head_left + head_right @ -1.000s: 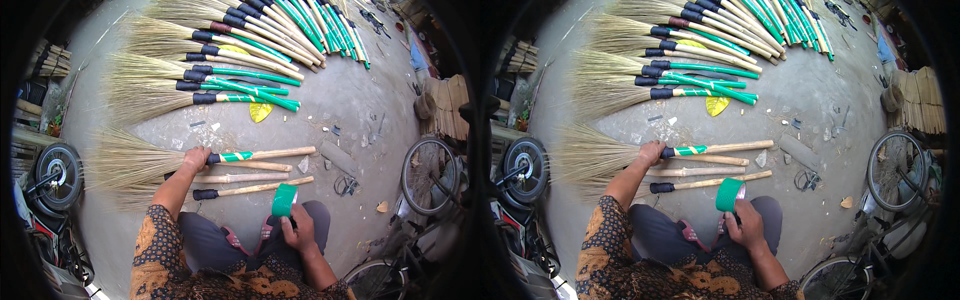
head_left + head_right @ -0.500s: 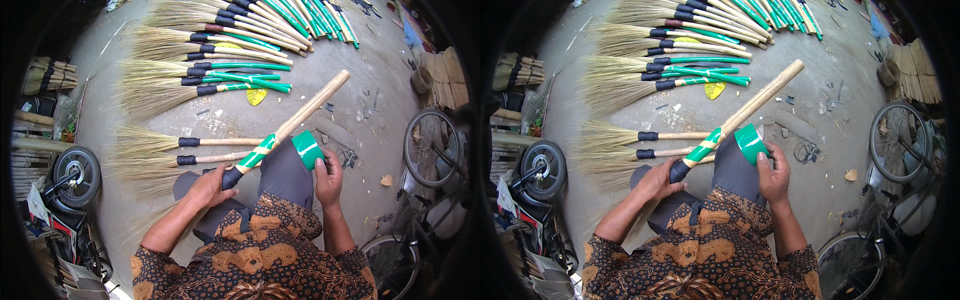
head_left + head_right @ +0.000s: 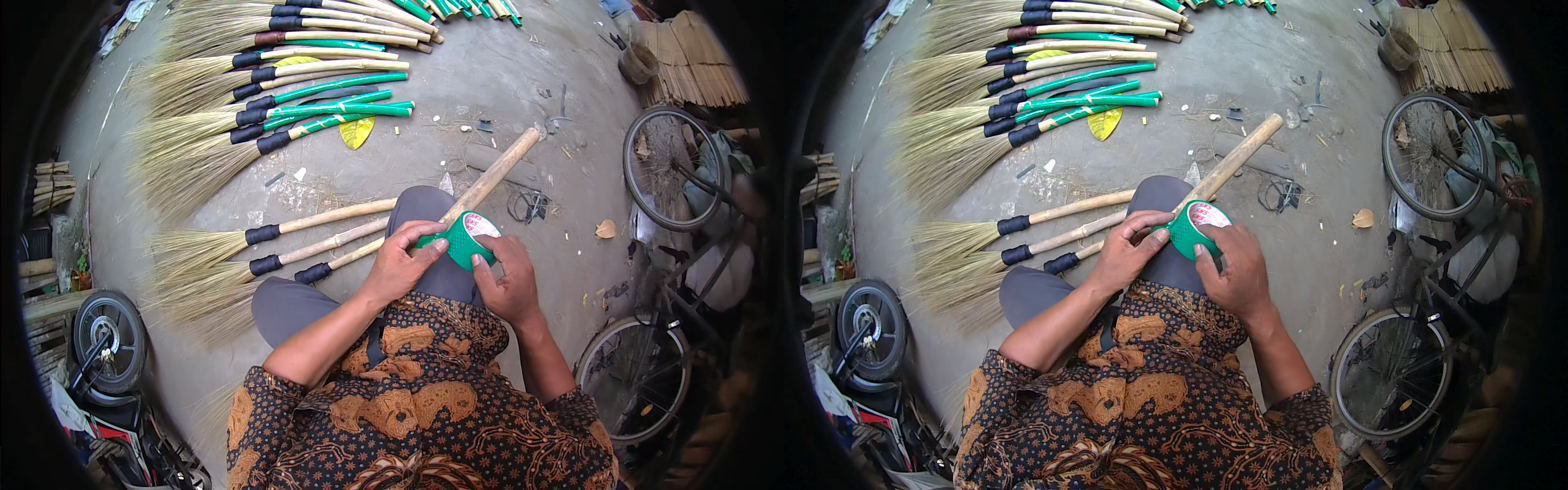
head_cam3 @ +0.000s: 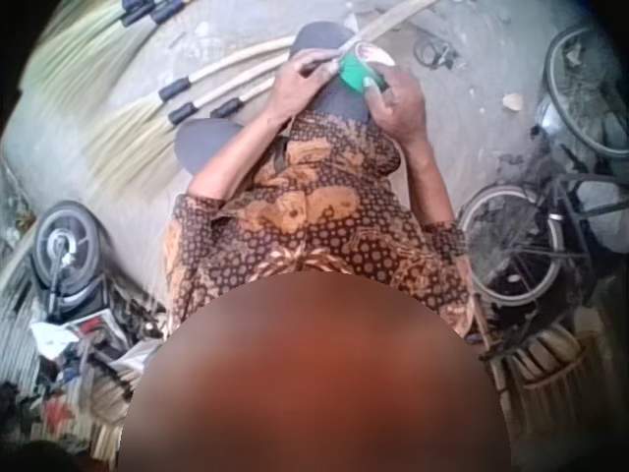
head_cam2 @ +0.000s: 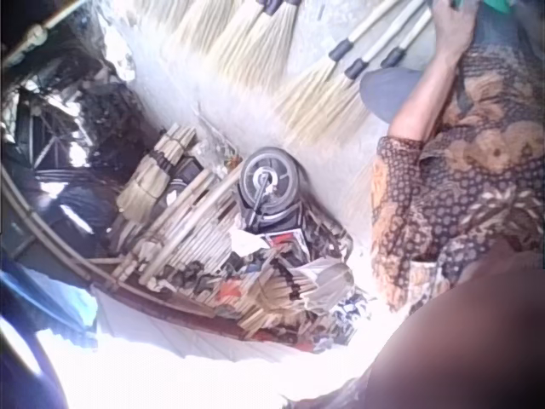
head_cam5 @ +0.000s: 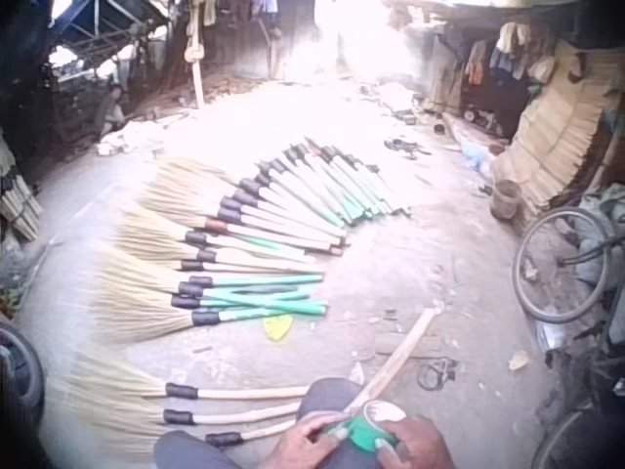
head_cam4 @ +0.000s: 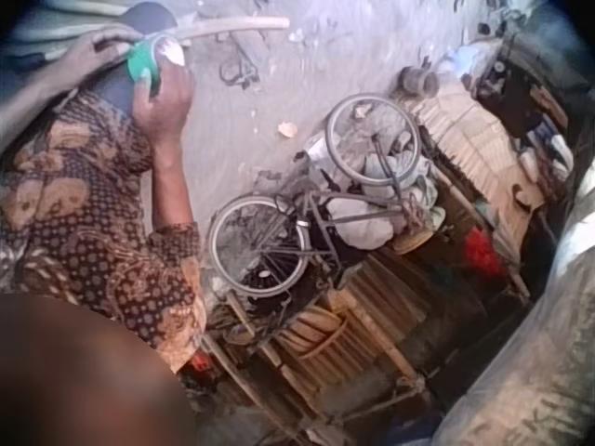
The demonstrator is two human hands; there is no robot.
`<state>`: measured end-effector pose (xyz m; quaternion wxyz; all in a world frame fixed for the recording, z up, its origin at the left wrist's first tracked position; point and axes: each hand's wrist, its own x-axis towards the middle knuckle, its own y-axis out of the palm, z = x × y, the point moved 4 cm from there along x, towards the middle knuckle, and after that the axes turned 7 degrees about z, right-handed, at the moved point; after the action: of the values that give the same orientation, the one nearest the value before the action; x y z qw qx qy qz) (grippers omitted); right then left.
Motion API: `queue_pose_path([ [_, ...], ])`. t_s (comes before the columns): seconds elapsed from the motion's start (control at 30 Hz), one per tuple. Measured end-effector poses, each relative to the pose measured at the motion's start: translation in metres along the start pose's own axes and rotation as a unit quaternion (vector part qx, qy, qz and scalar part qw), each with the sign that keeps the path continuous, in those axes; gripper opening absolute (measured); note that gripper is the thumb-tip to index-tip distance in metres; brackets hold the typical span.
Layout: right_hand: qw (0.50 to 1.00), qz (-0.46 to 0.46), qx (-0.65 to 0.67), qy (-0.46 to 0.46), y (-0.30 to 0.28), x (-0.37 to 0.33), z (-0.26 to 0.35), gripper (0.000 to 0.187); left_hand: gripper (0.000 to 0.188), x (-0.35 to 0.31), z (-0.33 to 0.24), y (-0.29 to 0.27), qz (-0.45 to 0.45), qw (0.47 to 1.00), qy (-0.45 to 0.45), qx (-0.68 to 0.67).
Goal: The person gathers several brooms, then sits and wraps green tape around the wooden handles one by one. The taped brooms are placed on the floor in a row.
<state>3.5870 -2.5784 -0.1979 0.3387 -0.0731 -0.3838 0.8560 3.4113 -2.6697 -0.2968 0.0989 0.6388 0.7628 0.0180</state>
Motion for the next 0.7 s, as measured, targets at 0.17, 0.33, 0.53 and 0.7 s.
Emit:
queue_pose_path([
  [0.17, 0.999, 0.006, -0.04, -0.003, -0.001, -0.002, -0.001, 0.03, 0.026, 0.011, 0.005, 0.004, -0.002, 1.0, -0.023, 0.019],
  [0.33, 0.999, 0.021, -0.039, -0.001, -0.001, -0.002, -0.005, 0.029, 0.022, 0.015, 0.019, 0.001, 0.031, 0.995, -0.09, 0.003],
  [0.53, 0.99, 0.041, -0.133, -0.012, 0.003, -0.003, -0.008, 0.03, 0.017, 0.013, 0.027, 0.009, 0.025, 0.999, -0.013, 0.015],
  [0.7, 0.985, 0.043, -0.168, 0.012, -0.002, 0.001, -0.026, 0.025, 0.015, 0.006, 0.032, 0.012, -0.047, 0.999, -0.02, -0.013],
])
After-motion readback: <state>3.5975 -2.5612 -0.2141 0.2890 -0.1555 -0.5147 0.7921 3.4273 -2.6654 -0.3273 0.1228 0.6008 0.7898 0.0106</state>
